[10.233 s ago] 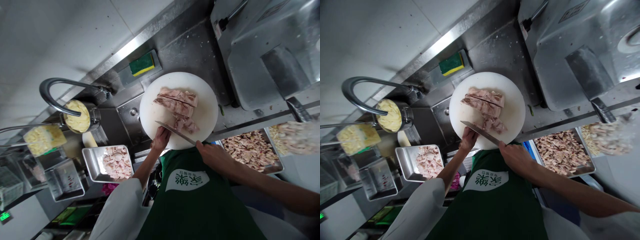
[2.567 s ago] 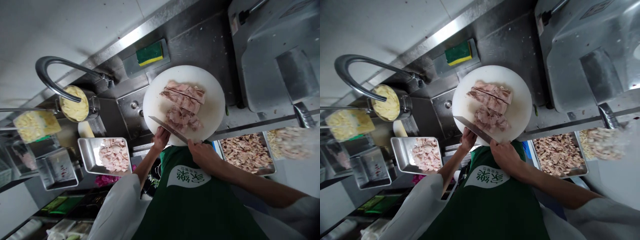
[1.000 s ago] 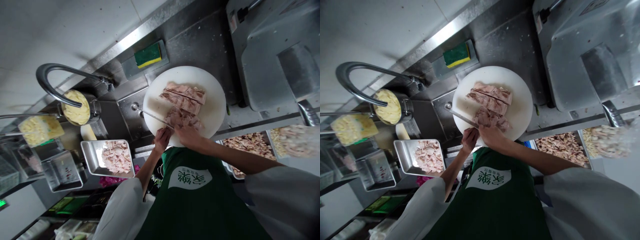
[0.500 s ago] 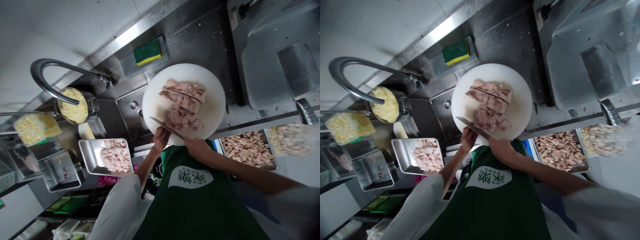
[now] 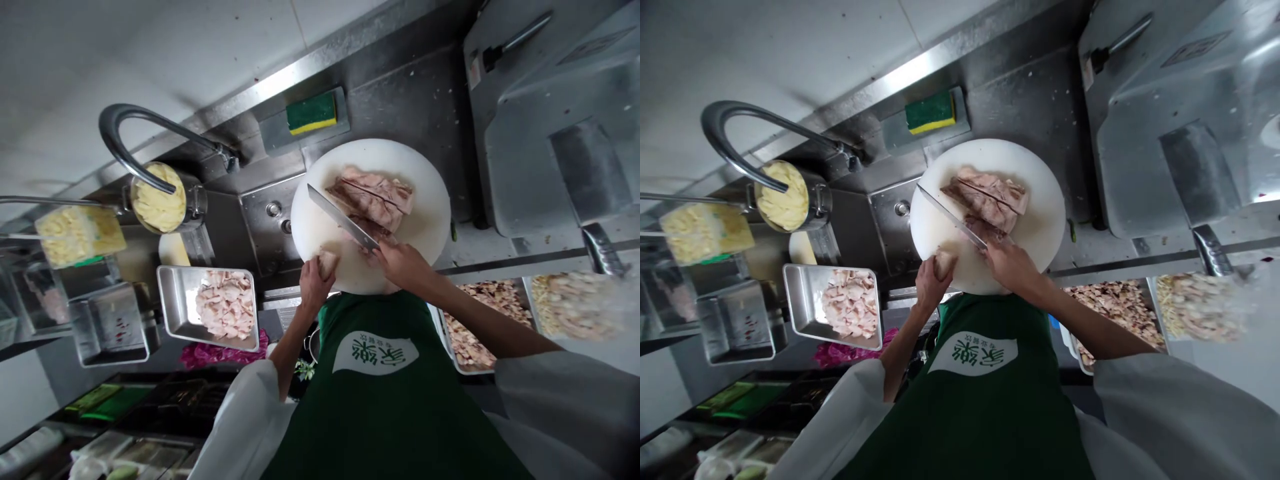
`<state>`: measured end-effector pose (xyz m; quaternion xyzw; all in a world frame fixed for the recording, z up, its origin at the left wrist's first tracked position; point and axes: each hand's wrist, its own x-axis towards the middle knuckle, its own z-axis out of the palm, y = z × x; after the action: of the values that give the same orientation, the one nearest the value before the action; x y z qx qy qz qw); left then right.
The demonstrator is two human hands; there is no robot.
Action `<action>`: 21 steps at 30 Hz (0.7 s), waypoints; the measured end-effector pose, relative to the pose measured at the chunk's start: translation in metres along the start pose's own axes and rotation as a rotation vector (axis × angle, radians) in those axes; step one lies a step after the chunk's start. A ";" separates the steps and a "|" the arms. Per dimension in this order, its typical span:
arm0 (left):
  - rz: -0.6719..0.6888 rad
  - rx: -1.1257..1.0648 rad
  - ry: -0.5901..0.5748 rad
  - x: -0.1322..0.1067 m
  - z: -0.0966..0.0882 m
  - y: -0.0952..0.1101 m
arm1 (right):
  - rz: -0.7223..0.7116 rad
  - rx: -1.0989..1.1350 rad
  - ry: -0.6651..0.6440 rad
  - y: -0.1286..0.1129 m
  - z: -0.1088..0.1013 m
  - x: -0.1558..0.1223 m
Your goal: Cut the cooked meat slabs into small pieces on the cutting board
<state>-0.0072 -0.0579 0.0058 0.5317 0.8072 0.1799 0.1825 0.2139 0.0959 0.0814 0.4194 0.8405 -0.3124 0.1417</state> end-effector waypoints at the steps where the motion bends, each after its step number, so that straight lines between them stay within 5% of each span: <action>1: -0.098 -0.056 0.040 -0.003 -0.001 0.000 | -0.017 -0.028 -0.022 0.000 -0.003 -0.007; 5: -0.518 -0.327 0.159 -0.025 -0.018 -0.011 | -0.138 -0.147 -0.162 0.015 -0.008 -0.037; 8: -0.669 -0.415 0.273 -0.051 -0.035 -0.029 | -0.247 -0.171 -0.267 0.034 -0.001 -0.058; 15: -0.722 -0.613 0.381 -0.099 -0.041 -0.044 | -0.369 -0.099 -0.368 0.077 0.028 -0.055; 21: -0.642 -0.693 0.365 -0.113 -0.033 -0.022 | -0.148 -0.119 -0.168 0.090 -0.001 -0.022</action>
<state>0.0010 -0.1732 0.0354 0.1247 0.8417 0.4619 0.2502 0.2986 0.1240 0.0564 0.3194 0.8714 -0.3054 0.2130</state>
